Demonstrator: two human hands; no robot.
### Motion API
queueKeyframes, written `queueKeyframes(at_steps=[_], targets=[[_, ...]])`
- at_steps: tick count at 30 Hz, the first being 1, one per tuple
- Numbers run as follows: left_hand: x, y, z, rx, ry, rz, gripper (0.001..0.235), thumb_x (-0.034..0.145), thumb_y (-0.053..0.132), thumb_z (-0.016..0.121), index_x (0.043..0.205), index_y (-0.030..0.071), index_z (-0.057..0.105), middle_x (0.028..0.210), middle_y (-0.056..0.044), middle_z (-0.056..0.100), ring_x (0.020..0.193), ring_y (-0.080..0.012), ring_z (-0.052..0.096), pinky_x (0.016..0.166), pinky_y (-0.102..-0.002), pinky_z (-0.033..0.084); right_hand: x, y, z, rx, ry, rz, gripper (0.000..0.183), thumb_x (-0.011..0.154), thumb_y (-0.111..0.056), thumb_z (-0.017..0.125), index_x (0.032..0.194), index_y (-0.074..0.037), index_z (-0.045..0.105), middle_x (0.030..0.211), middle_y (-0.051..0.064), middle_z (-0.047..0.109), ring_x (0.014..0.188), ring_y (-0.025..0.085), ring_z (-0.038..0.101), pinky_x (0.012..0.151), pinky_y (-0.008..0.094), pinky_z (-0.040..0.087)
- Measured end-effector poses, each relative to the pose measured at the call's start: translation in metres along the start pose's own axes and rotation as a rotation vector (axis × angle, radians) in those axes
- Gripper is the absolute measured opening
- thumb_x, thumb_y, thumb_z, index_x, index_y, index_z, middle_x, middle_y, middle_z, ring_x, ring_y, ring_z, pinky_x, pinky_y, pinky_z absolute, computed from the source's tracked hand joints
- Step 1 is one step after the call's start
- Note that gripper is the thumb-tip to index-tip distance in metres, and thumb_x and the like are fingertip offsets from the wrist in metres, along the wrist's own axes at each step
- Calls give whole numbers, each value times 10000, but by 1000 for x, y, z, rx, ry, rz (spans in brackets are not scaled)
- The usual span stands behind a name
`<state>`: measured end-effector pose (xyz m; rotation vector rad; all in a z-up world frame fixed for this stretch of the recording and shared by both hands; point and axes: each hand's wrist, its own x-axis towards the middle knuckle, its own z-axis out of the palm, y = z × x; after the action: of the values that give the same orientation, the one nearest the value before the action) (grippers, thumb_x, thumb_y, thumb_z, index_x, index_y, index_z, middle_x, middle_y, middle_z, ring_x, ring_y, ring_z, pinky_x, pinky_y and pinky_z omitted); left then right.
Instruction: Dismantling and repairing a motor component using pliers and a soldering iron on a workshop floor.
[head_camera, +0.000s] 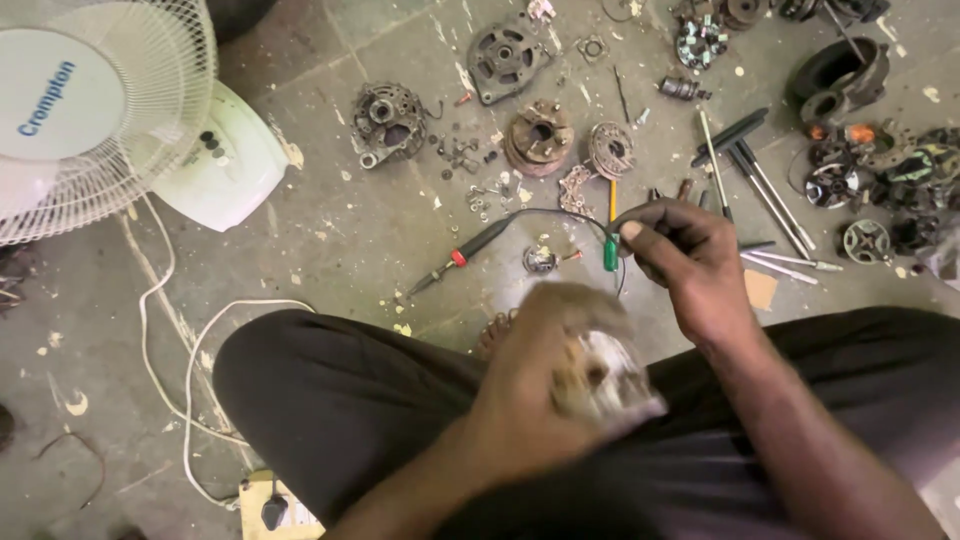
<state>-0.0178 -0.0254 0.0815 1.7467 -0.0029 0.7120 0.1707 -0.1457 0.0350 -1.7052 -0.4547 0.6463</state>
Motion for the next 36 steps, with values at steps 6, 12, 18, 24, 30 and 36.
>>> queueKeyframes(at_steps=[6,12,18,24,30,36], targets=[[15,55,-3,-4,1,3,552,801,195,924,1226,100,584,1207,-90,642,1118,-231,657,995,-360,547,1,0,-1,-4,5,-8,124,977,-135,688,1006,-18,720,760,-19,654,606,35,477,527,215,347],[9,93,5,4,-7,37,518,814,174,920,1208,114,589,1190,-73,651,1097,-217,662,985,-348,543,-2,-2,-4,-26,4,-51,122,995,-128,695,1009,-11,727,747,-14,636,601,39,468,529,219,341],[-10,91,17,12,-13,86,487,827,153,916,1191,127,594,1173,-56,659,1076,-204,667,974,-336,539,-1,-2,-4,-56,-1,-68,127,990,-132,691,1023,-19,735,767,-6,672,608,45,492,539,224,358],[-26,71,18,18,-15,127,457,841,132,912,1173,140,599,1156,-39,668,1055,-191,672,964,-324,534,-1,-1,-4,-35,-3,-64,124,986,-133,700,1032,-25,738,777,-5,663,625,45,490,553,226,363],[-14,11,6,16,-19,167,431,854,111,908,1155,152,604,1139,-22,677,1035,-177,677,953,-312,530,-2,-6,-2,-53,-3,-60,138,991,-140,689,1041,-21,736,789,-11,679,650,39,513,574,218,382],[21,-22,13,-504,218,-396,451,853,41,833,1244,8,612,1109,-78,694,979,-158,687,869,-338,611,-1,7,-6,-37,-9,-46,120,997,-141,710,1018,-32,754,718,-4,592,607,64,459,541,237,342]])
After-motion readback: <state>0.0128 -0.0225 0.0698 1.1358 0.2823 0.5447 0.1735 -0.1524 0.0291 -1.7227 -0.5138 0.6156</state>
